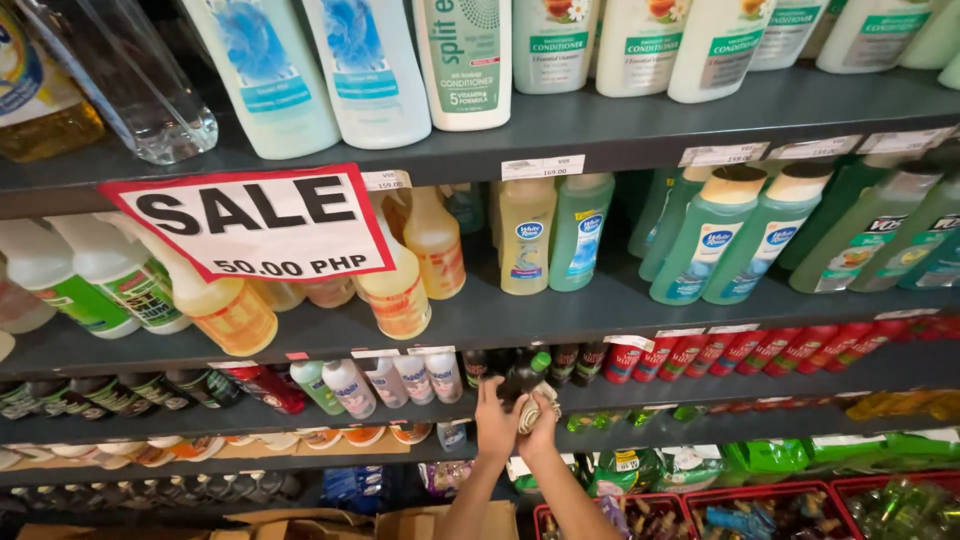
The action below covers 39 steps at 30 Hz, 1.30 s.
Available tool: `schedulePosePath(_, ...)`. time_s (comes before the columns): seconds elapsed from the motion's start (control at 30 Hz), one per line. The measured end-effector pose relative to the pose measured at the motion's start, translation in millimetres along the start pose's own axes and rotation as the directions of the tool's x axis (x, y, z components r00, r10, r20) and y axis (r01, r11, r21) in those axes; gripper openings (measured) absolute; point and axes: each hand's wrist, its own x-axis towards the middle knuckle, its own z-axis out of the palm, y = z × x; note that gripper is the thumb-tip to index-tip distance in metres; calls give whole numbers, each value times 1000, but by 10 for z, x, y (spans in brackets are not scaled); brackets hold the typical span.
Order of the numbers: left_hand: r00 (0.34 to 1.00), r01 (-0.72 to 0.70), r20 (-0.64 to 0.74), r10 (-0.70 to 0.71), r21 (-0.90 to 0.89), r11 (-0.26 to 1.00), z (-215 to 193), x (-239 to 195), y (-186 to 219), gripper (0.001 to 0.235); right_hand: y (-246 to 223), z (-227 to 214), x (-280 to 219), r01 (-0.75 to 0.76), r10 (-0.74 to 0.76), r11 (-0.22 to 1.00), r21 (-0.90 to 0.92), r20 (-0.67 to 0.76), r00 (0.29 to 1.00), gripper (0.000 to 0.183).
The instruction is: Wiping down shampoo and conditioner bottles on a retail shelf using a cloth.
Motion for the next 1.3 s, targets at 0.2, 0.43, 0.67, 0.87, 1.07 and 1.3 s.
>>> schedulePosePath(0.2,997,-67,-36,75,171,983,-8,-43,127,52,-23,-112,106,11,-12,997,-72,-12,1000,21)
schedulePosePath(0.43,973,-188,-119,200,102,977,38,-1,-266,53,98,-291,465,49,-35,972,-230,61,997,19)
schedulePosePath(0.67,969,177,-184,-164,58,983,-6,60,-93,53,-10,-14,247,81,-115,856,-511,-35,993,31)
schedulePosePath(0.87,974,22,-227,14,157,987,172,47,-476,42,-88,170,-100,103,-139,812,-575,-18,990,43)
schedulePosePath(1.07,946,155,-307,-102,154,976,291,-14,-474,38,-114,56,-75,88,-175,747,-658,-67,982,45)
schedulePosePath(1.3,958,202,-236,-164,146,968,417,51,-749,41,-170,36,-22,89,-151,785,-613,-49,987,43)
